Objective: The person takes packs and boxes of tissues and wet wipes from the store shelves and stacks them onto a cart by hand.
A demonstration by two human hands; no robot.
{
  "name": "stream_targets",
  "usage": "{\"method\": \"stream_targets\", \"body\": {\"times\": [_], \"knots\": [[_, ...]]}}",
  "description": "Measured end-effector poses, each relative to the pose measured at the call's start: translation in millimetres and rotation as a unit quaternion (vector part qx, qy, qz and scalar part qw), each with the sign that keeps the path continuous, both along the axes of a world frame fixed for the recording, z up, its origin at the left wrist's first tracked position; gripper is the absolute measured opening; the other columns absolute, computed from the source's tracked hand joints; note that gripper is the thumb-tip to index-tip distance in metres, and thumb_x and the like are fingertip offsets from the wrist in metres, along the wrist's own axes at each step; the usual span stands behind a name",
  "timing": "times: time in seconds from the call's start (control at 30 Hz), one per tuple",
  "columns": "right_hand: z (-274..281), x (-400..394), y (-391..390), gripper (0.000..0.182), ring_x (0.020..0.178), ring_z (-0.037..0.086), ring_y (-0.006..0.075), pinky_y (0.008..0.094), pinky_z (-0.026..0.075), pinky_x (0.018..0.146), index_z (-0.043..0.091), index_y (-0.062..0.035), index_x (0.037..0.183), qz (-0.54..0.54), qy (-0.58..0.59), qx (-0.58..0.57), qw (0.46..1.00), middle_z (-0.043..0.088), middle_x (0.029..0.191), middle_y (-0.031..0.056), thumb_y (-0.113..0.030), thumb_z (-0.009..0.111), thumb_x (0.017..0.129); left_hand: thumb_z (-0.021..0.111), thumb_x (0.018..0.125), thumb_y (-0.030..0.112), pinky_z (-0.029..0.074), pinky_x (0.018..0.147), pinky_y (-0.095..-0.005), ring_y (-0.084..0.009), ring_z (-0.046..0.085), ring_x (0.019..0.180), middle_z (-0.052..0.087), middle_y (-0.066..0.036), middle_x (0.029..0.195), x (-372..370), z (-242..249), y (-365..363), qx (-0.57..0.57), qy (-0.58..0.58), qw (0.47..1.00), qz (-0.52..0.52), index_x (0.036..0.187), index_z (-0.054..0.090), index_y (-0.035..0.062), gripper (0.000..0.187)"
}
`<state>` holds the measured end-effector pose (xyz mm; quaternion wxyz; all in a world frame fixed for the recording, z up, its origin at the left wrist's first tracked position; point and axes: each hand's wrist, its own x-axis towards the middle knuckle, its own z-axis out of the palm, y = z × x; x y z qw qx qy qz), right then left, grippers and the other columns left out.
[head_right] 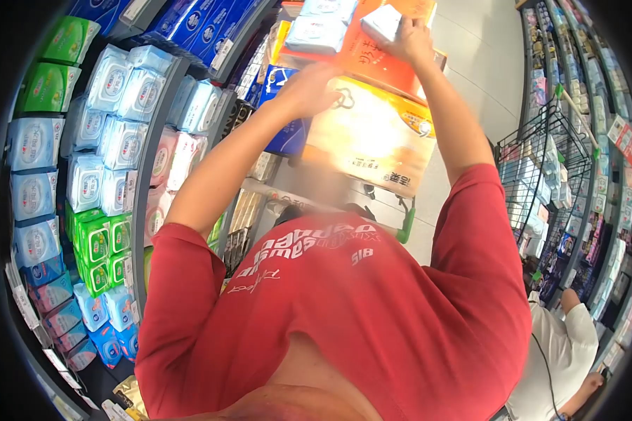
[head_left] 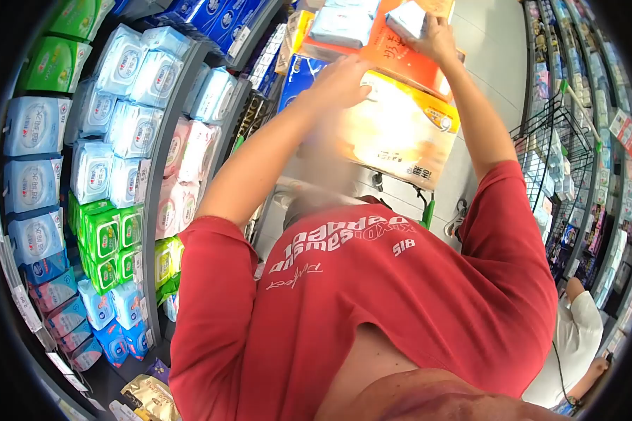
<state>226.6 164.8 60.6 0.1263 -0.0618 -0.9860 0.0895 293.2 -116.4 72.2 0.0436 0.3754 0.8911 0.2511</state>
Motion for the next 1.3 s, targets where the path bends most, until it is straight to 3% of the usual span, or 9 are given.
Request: {"method": "stream_targets", "body": {"times": [0.17,0.3,0.43,0.5,0.67,0.8,0.93,1.03,1.3], "knots": [[0,42,2,0.076,0.109,0.059,0.0388,0.0456,0.05,0.092,0.054,0.0013,0.12,0.042,0.043,-0.134,0.989,0.059,0.113,0.0262,-0.042,0.086,0.067,0.074,0.082,0.025,0.046,0.102,-0.0458,-0.0358,0.053,0.122,0.057,-0.018,0.125,2,4,41,-0.005,0.033,0.999,0.004,0.124,0.059,0.0016,0.05],[16,84,-5,0.082,0.113,0.059,0.0372,0.043,0.049,0.097,0.052,-0.0019,0.134,0.047,0.044,-0.149,0.987,0.056,0.125,0.0254,-0.024,0.087,0.064,0.077,0.081,0.027,0.048,0.099,-0.0444,-0.035,0.056,0.119,0.06,-0.02,0.122,-13,-4,58,0.081,0.044,0.995,0.032,0.126,0.057,0.0004,0.056],[36,129,-23,0.079,0.116,0.057,0.0368,0.0439,0.048,0.099,0.052,-0.0045,0.134,0.151,0.07,-0.177,0.97,0.056,0.129,0.0194,-0.018,0.087,0.065,0.081,0.08,0.025,0.053,0.089,-0.0369,-0.0302,0.068,0.105,0.069,-0.018,0.113,-15,23,68,0.201,-0.158,0.955,0.149,0.129,0.055,-0.0013,0.061],[49,144,-31,0.08,0.117,0.057,0.0372,0.044,0.047,0.1,0.052,-0.0067,0.135,0.221,0.071,-0.201,0.952,0.056,0.129,0.0182,-0.019,0.089,0.064,0.081,0.082,0.02,0.054,0.087,-0.0321,-0.0224,0.068,0.104,0.069,-0.013,0.115,-13,36,59,0.34,-0.467,0.814,0.058,0.128,0.056,-0.0017,0.057],[57,152,-50,0.079,0.124,0.054,0.0279,0.0414,0.049,0.098,0.055,-0.0106,0.136,0.257,0.034,-0.297,0.919,0.054,0.133,0.0133,-0.036,0.089,0.069,0.081,0.08,0.013,0.055,0.088,-0.0323,-0.02,0.069,0.102,0.069,-0.012,0.116,-4,40,19,0.378,-0.525,0.76,0.057,0.127,0.058,-0.002,0.054],[38,122,-85,0.054,0.105,0.062,0.0195,0.0329,0.052,0.088,0.053,-0.0005,0.135,0.252,-0.065,-0.478,0.839,0.062,0.121,0.0132,-0.026,0.072,0.091,0.084,0.077,0.016,0.05,0.094,-0.0319,-0.0191,0.063,0.11,0.066,-0.012,0.119,3,38,-26,0.372,-0.438,0.805,0.144,0.128,0.057,0.0001,0.061],[54,99,-154,0.061,0.103,0.063,0.0197,0.0315,0.052,0.087,0.052,0.0082,0.13,0.231,-0.216,-0.565,0.762,0.064,0.117,0.0172,-0.025,0.078,0.086,0.091,0.064,0.026,0.05,0.086,-0.0337,-0.023,0.064,0.102,0.066,-0.015,0.112,13,59,-99,0.285,-0.271,0.894,0.214,0.121,0.059,0.0012,0.07],[58,73,-211,0.069,0.103,0.064,0.021,0.0324,0.051,0.09,0.053,0.0068,0.129,0.371,-0.126,-0.48,0.785,0.064,0.119,0.0178,-0.019,0.087,0.075,0.09,0.06,0.034,0.051,0.085,-0.0384,-0.0308,0.065,0.103,0.067,-0.017,0.109,27,88,-163,0.117,-0.064,0.969,0.207,0.118,0.06,0.0116,0.069],[138,17,-410,0.063,0.094,0.066,0.0301,0.0382,0.053,0.083,0.056,-0.0091,0.131,0.557,0.056,-0.304,0.771,0.066,0.117,0.016,-0.036,0.081,0.079,0.069,0.078,0.013,0.051,0.086,-0.0493,-0.0382,0.063,0.104,0.066,-0.021,0.108,79,187,-318,-0.068,0.235,0.894,0.377,0.121,0.054,0.0027,0.046]]}}
